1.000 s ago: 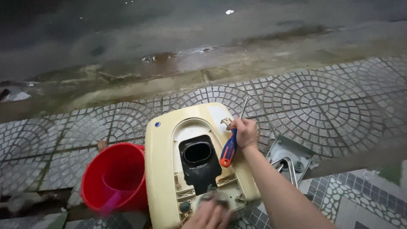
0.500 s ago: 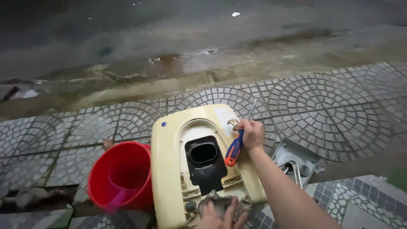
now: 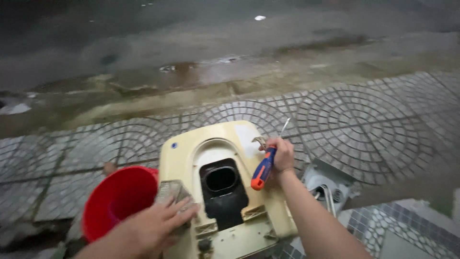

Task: Disassembling and cleaning a water heater by pouring water, wiping the casing, and removing the heating element using a screwdriver.

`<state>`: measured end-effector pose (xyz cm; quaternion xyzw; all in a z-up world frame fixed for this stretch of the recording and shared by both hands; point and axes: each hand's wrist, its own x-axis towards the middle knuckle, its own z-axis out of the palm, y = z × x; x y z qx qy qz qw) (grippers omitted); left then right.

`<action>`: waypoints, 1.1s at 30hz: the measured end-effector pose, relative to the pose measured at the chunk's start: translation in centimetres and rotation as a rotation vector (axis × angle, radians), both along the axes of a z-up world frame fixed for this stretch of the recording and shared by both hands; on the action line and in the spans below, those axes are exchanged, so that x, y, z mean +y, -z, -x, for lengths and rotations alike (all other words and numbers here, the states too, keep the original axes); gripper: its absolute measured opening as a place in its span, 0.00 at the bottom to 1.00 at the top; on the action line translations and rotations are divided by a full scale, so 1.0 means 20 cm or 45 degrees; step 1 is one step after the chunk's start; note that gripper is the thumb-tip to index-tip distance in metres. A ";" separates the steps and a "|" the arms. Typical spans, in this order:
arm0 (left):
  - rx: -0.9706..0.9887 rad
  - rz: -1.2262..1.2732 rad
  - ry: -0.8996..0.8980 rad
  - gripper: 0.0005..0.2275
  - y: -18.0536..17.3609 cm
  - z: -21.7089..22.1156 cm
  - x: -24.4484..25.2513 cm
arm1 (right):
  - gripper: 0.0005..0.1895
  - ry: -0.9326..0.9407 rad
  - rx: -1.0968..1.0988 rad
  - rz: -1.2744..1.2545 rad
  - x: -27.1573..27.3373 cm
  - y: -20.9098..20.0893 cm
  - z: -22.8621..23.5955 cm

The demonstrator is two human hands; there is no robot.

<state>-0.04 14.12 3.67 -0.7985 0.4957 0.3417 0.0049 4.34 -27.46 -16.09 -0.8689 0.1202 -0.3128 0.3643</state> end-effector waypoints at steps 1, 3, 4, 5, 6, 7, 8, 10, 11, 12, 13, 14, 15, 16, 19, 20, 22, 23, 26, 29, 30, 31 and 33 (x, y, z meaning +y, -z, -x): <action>0.005 0.004 0.024 0.33 0.07 -0.02 -0.03 | 0.06 0.024 0.005 0.004 0.01 0.03 -0.04; -0.716 0.800 -0.018 0.24 0.23 -0.05 -0.11 | 0.14 -0.045 -0.261 -1.346 0.00 0.09 -0.08; -0.690 0.819 0.012 0.24 0.44 -0.31 -0.09 | 0.14 -0.004 -0.269 -1.333 -0.01 0.13 -0.08; -0.676 0.586 -0.280 0.27 0.65 -0.53 -0.06 | 0.17 0.035 -0.174 -1.157 -0.03 0.17 -0.10; -0.661 0.342 -0.572 0.31 0.85 -0.71 -0.01 | 0.20 0.068 -0.073 -0.985 -0.04 0.21 -0.11; -0.642 0.355 -0.544 0.31 0.79 -0.80 -0.11 | 0.20 0.103 -0.074 -0.976 -0.02 0.13 -0.04; -0.830 0.089 -0.421 0.26 0.71 -0.90 -0.19 | 0.19 0.054 -0.024 -0.810 0.02 0.05 0.00; -1.015 -0.166 -0.273 0.22 0.68 -1.09 -0.35 | 0.19 0.027 0.029 -0.645 0.09 -0.18 0.08; -0.742 -0.028 -0.554 0.29 0.73 -1.18 -0.42 | 0.13 -0.134 -0.047 -1.343 0.12 -0.31 0.11; -0.460 0.112 -0.827 0.36 0.79 -1.28 -0.50 | 0.15 -0.312 -0.141 -2.032 0.15 -0.46 0.13; -0.455 0.118 -0.808 0.36 0.78 -1.28 -0.62 | 0.15 -0.296 -0.155 -2.027 0.10 -0.42 0.11; -0.565 0.097 -0.598 0.33 0.77 -1.27 -0.71 | 0.15 -0.333 -0.183 -2.232 0.06 -0.38 0.09; -0.672 0.077 -0.386 0.29 0.76 -1.26 -0.80 | 0.15 -0.371 -0.214 -2.437 0.03 -0.33 0.07; -0.672 0.074 -0.376 0.29 0.73 -1.16 -0.93 | 0.15 -0.364 -0.223 -2.441 -0.02 -0.31 0.06; -1.304 0.707 0.242 0.13 0.69 -0.83 -1.25 | 0.21 -0.178 -0.367 -2.517 -0.11 -0.31 0.02; -1.046 0.730 0.209 0.13 0.73 -0.69 -1.33 | 0.17 -0.085 -0.367 -2.439 -0.11 -0.36 0.03; -0.796 0.734 0.160 0.15 0.65 -0.32 -1.43 | 0.13 -0.009 -0.351 -2.369 -0.14 -0.37 0.01; -0.438 0.689 0.165 0.11 0.52 -0.09 -1.44 | 0.11 0.017 -0.339 -2.266 -0.16 -0.32 -0.01; -0.046 0.915 0.318 0.07 0.24 0.26 -1.26 | 0.06 -0.020 -0.231 -2.172 -0.03 -0.47 -0.01; 0.088 1.112 0.525 0.12 0.34 0.32 -0.94 | 0.03 -0.074 -0.047 -1.868 0.13 -0.55 -0.05; 0.180 1.026 0.554 0.16 0.42 0.34 -0.82 | 0.01 -0.082 0.035 -1.579 0.16 -0.54 -0.06; 0.168 1.025 0.536 0.16 0.26 0.30 -0.71 | 0.01 -0.102 0.044 -1.580 0.23 -0.59 -0.06; 0.647 0.206 -0.064 0.26 -0.06 0.26 -0.49 | 0.05 -0.125 0.658 -0.840 0.36 -0.69 -0.04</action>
